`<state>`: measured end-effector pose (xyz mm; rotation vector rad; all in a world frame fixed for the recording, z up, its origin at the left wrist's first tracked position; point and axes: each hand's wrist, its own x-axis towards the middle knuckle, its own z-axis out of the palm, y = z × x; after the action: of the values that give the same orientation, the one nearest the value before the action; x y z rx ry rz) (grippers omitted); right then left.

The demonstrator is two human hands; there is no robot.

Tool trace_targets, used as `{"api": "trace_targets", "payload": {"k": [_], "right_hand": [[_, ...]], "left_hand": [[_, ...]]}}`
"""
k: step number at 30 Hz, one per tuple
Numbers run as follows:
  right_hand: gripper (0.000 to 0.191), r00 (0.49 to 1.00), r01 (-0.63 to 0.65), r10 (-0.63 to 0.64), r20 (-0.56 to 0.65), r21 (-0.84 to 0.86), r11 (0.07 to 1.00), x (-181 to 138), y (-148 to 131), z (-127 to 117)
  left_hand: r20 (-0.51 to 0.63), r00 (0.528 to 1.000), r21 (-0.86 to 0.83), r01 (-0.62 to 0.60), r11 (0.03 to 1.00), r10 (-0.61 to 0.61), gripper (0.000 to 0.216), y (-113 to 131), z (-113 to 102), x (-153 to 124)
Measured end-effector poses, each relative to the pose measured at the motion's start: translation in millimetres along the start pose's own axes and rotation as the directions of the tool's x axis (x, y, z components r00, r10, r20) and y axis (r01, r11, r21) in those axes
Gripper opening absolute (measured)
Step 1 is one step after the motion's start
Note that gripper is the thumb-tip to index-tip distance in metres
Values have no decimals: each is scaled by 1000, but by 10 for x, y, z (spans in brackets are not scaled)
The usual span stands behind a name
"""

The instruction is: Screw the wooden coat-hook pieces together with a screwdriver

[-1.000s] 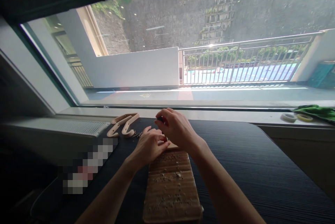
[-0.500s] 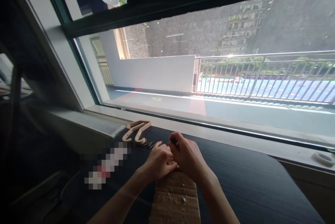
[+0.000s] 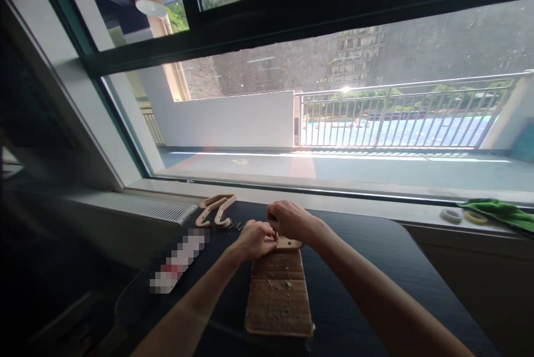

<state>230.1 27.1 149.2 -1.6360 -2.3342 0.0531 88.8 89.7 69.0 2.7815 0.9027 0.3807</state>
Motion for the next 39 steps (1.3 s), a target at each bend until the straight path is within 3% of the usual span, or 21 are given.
{"api": "trace_targets", "payload": {"k": [5, 11, 15, 19, 22, 27, 31, 35, 39], "right_hand": [[17, 996, -27, 39, 83, -146, 989, 136, -172, 19], [20, 981, -23, 49, 189, -136, 990, 240, -228, 12], [19, 977, 32, -4, 214, -127, 991, 307, -130, -21], [12, 975, 9, 19, 222, -128, 992, 330, 63, -56], [13, 951, 0, 32, 309, -103, 995, 318, 271, -48], [17, 904, 32, -31, 426, 5, 999, 317, 538, 19], [20, 929, 86, -95, 356, 40, 995, 321, 533, 62], [25, 956, 50, -57, 288, 31, 998, 301, 447, 62], [24, 942, -58, 64, 330, -27, 998, 301, 392, -10]], "left_hand": [[-6, 1000, 9, -8, 1000, 8, 17, 7, -44, -52], [22, 999, 50, -42, 998, 41, 17, -40, -67, -80], [30, 996, 73, -84, 994, 82, 15, -83, -47, -38], [42, 993, 16, -113, 993, 113, 10, -148, -9, 52], [80, 989, -53, -123, 991, 127, 7, -207, -2, 136], [216, 974, -160, -41, 986, 75, 9, -278, -55, 288], [281, 959, -165, 73, 984, -24, 10, -271, -102, 382], [302, 950, -149, 125, 981, -75, 10, -241, -152, 448], [324, 940, -112, 151, 982, -108, 11, -221, -207, 498]]}}
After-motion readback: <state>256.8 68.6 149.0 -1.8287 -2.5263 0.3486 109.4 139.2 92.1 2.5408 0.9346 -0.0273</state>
